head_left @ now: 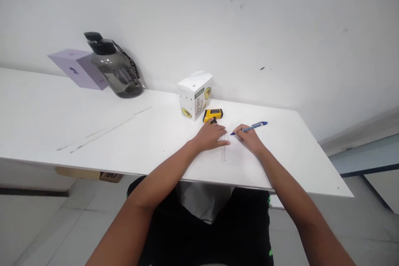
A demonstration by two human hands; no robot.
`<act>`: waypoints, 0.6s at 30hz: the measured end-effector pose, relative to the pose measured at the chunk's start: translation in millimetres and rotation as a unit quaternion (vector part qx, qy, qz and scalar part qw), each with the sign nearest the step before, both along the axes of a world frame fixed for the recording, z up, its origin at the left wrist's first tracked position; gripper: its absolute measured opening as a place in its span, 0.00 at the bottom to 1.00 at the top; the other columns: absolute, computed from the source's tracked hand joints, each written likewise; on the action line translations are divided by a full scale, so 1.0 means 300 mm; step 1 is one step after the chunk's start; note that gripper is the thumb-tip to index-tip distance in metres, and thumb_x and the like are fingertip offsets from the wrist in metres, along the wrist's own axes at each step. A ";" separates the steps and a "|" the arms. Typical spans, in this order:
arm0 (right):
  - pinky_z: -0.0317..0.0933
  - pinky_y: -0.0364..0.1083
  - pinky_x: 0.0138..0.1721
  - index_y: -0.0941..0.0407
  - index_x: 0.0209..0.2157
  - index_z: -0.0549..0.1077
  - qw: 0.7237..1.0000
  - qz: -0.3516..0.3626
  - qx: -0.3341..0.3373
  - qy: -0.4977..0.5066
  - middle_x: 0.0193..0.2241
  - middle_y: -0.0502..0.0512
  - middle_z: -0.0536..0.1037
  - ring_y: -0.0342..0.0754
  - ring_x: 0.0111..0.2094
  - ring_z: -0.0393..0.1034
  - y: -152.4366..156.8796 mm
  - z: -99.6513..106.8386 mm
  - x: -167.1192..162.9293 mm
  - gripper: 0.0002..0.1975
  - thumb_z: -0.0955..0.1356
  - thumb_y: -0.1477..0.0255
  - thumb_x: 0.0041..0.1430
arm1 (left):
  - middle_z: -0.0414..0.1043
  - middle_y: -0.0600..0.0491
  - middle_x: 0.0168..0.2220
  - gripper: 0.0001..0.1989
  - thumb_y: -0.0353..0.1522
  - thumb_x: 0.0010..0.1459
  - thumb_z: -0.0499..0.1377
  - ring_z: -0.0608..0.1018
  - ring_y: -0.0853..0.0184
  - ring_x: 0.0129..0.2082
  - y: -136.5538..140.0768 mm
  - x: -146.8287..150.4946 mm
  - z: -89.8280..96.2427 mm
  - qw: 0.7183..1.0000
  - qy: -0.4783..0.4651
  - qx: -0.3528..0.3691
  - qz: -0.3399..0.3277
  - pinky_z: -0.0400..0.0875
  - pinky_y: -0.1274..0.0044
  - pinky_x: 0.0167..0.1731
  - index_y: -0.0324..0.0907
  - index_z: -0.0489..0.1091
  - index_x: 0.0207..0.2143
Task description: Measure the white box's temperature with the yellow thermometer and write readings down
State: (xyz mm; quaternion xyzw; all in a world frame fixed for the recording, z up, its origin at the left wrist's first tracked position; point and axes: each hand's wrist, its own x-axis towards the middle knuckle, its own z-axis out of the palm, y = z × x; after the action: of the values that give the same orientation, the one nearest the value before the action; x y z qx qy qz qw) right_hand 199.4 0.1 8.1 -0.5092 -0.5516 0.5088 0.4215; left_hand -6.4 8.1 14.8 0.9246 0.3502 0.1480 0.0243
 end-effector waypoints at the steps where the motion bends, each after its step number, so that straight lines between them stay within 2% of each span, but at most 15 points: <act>1: 0.43 0.41 0.20 0.56 0.25 0.67 0.999 0.010 -0.008 0.030 0.14 0.41 0.59 0.38 0.16 0.48 0.002 0.003 0.001 0.11 0.69 0.63 0.48 | 0.72 0.50 0.50 0.26 0.51 0.60 0.49 0.72 0.59 0.50 -0.001 0.000 0.003 1.000 -0.009 -0.005 0.001 0.45 0.63 0.59 0.44 0.71 0.48; 4: 0.43 0.41 0.20 0.55 0.28 0.66 0.996 0.021 -0.009 0.085 0.17 0.42 0.61 0.36 0.15 0.46 0.005 0.015 0.005 0.14 0.69 0.59 0.50 | 0.75 0.52 0.46 0.22 0.48 0.63 0.46 0.73 0.62 0.48 -0.008 -0.001 0.016 0.999 -0.038 -0.024 0.005 0.48 0.63 0.58 0.45 0.72 0.45; 6: 0.44 0.41 0.19 0.55 0.31 0.67 0.997 -0.010 0.015 0.071 0.19 0.42 0.63 0.37 0.15 0.47 0.002 0.024 0.007 0.16 0.67 0.56 0.52 | 0.75 0.52 0.46 0.21 0.45 0.65 0.44 0.73 0.63 0.48 -0.012 -0.003 0.026 0.998 -0.059 -0.033 0.008 0.50 0.64 0.58 0.45 0.72 0.44; 9: 0.50 0.42 0.22 0.54 0.36 0.68 0.992 -0.095 0.078 -0.042 0.20 0.45 0.66 0.40 0.18 0.55 -0.011 0.034 0.010 0.18 0.64 0.53 0.54 | 0.74 0.52 0.47 0.20 0.43 0.66 0.44 0.71 0.63 0.50 -0.009 -0.010 0.034 0.995 -0.095 -0.024 0.013 0.57 0.67 0.55 0.45 0.72 0.45; 11: 0.55 0.43 0.27 0.53 0.37 0.69 0.973 -0.121 0.130 -0.146 0.22 0.47 0.69 0.43 0.23 0.62 -0.022 0.032 0.015 0.18 0.63 0.54 0.56 | 0.74 0.52 0.48 0.20 0.42 0.66 0.44 0.71 0.64 0.52 -0.001 -0.017 0.035 0.993 -0.118 -0.004 0.019 0.60 0.69 0.53 0.45 0.71 0.45; 14: 0.58 0.44 0.31 0.53 0.42 0.68 0.942 -0.089 0.187 -0.266 0.25 0.48 0.71 0.45 0.26 0.65 -0.030 0.015 0.027 0.16 0.62 0.58 0.58 | 0.74 0.51 0.47 0.18 0.40 0.66 0.45 0.72 0.65 0.51 0.013 -0.027 0.033 0.988 -0.148 0.024 0.038 0.63 0.70 0.51 0.44 0.71 0.45; 18: 0.59 0.45 0.31 0.53 0.46 0.67 0.913 -0.076 0.173 -0.362 0.29 0.50 0.73 0.46 0.28 0.66 -0.017 -0.022 0.047 0.15 0.61 0.68 0.58 | 0.75 0.51 0.46 0.17 0.38 0.66 0.44 0.73 0.66 0.48 0.024 -0.036 0.030 0.983 -0.172 0.039 0.055 0.65 0.71 0.49 0.44 0.70 0.45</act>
State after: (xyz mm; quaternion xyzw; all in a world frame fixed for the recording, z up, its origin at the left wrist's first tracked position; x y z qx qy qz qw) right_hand 213.4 -5.1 1.6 -0.6181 -0.7053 0.1531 0.3117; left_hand -17.2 15.4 23.9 0.8646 0.3854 0.3199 0.0397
